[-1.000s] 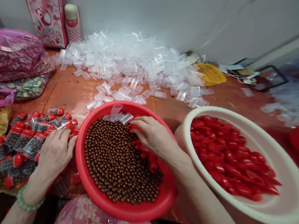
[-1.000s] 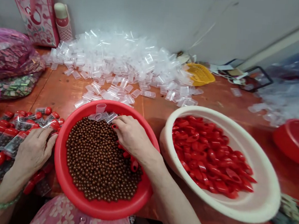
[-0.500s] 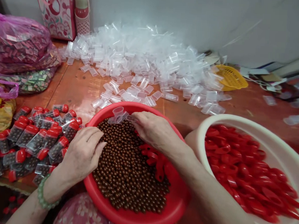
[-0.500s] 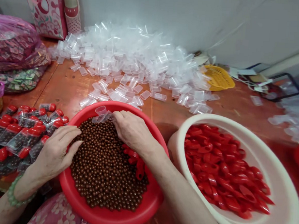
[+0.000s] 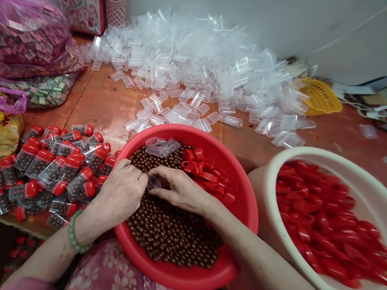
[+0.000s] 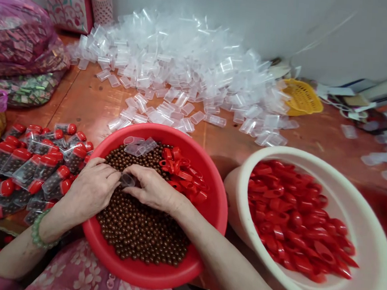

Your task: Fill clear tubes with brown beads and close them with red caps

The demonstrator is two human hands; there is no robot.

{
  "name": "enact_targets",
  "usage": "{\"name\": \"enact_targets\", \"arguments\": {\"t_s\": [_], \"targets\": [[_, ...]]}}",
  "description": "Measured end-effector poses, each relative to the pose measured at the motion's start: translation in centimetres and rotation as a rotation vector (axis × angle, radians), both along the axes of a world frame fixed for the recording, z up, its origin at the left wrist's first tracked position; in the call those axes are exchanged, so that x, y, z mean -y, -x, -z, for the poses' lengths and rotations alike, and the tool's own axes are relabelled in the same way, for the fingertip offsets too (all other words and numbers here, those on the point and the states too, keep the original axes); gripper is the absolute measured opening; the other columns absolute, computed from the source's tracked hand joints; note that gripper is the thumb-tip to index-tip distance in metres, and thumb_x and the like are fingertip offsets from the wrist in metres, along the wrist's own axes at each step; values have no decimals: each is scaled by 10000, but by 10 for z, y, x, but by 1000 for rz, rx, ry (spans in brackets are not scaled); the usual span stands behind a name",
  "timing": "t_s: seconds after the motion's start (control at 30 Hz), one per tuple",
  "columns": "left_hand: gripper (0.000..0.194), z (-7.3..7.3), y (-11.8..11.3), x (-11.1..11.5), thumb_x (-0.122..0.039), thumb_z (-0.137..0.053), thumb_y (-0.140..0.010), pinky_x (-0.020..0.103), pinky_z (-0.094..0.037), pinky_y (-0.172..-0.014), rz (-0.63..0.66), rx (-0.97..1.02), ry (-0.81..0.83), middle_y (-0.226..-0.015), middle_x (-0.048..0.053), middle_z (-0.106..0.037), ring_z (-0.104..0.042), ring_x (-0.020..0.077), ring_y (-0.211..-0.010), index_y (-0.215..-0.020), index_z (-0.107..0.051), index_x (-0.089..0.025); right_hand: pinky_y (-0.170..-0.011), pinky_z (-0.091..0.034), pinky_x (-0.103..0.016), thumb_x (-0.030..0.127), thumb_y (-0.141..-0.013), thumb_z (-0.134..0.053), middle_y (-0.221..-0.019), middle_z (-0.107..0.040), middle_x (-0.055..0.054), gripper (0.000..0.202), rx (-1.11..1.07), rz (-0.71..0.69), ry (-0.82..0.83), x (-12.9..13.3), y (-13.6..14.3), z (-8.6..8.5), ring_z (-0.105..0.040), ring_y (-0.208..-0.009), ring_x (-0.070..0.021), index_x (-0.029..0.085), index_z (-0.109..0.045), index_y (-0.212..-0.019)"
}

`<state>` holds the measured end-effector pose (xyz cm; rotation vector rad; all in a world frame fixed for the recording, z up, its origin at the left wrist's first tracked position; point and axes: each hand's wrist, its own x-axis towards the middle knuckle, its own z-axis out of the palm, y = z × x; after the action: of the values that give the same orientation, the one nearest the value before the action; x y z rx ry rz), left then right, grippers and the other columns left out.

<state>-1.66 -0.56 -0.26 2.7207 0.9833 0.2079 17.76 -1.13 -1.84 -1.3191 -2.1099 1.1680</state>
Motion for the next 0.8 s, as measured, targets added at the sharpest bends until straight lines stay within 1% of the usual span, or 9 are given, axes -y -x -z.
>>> {"name": "enact_targets", "arguments": {"t_s": [0.17, 0.23, 0.3, 0.37, 0.43, 0.53, 0.6, 0.7, 0.8], "targets": [[240, 6, 6, -2, -123, -425, -884, 409, -427, -863, -4, 89, 39, -749, 90, -671, -586, 213, -724, -838, -661, -130, -634, -541, -253, 212, -700, -759, -770, -660, 39, 491, -419, 44, 480, 4, 4, 6, -610, -637, -101, 168, -594, -1160], [253, 7, 7, -2, -135, -427, -891, 401, -421, -889, -16, 192, 71, -759, 75, -684, -596, 203, -732, -907, -679, -148, -586, -551, -242, 218, -628, -816, -780, -672, 53, 642, -613, 137, 639, 4, 4, 6, -614, -573, -85, 194, -551, -1212], [280, 7, 8, -2, -148, -422, -908, 391, -417, -919, -45, 312, 102, -806, 62, -698, -609, 192, -760, -1019, -677, -175, -544, -557, -240, 229, -574, -856, -854, -709, 28, 661, -752, 283, 691, 3, 5, 5, -634, -550, -90, 215, -551, -1161], [267, 7, 7, -1, -193, -432, -926, 392, -419, -927, -90, 370, 132, -844, 69, -700, -610, 195, -777, -1035, -676, -183, -473, -528, -216, 273, -568, -868, -890, -732, -5, 550, -811, 443, 675, 2, 10, 6, -623, -513, -88, 206, -581, -1033], [245, 7, 5, -1, -263, -458, -930, 410, -422, -918, -135, 356, 160, -818, 87, -683, -599, 215, -777, -930, -686, -171, -432, -482, -191, 328, -593, -856, -892, -742, -30, 442, -801, 563, 637, 2, 18, 9, -593, -497, -75, 188, -614, -935], [273, 8, 2, 1, -254, -443, -929, 430, -411, -926, -145, 275, 157, -756, 99, -649, -582, 233, -764, -814, -672, -161, -528, -518, -217, 385, -646, -819, -982, -743, -60, 412, -730, 630, 575, 7, 29, 18, -639, -639, -107, 185, -670, -973], [286, 8, 1, 2, -184, -404, -920, 433, -396, -947, -115, 223, 120, -740, 103, -639, -574, 231, -747, -804, -664, -152, -701, -564, -276, 410, -712, -768, -1090, -724, -71, 425, -654, 608, 502, 11, 33, 23, -679, -838, -155, 198, -666, -1067], [265, 8, 2, 4, -108, -399, -868, 438, -374, -977, -76, 207, 116, -728, 104, -622, -560, 235, -741, -807, -654, -146, -935, -528, -356, 404, -833, -653, -1223, -671, -79, 391, -501, 501, 324, 15, 33, 26, -638, -1088, -187, 210, -611, -1169], [242, 6, 3, 5, -85, -416, -832, 438, -367, -989, -68, 224, 147, -744, 111, -619, -558, 245, -771, -803, -647, -148, -969, -521, -388, 361, -918, -537, -1255, -636, -99, 362, -344, 381, 94, 13, 25, 23, -624, -1125, -193, 214, -523, -1249]]}}
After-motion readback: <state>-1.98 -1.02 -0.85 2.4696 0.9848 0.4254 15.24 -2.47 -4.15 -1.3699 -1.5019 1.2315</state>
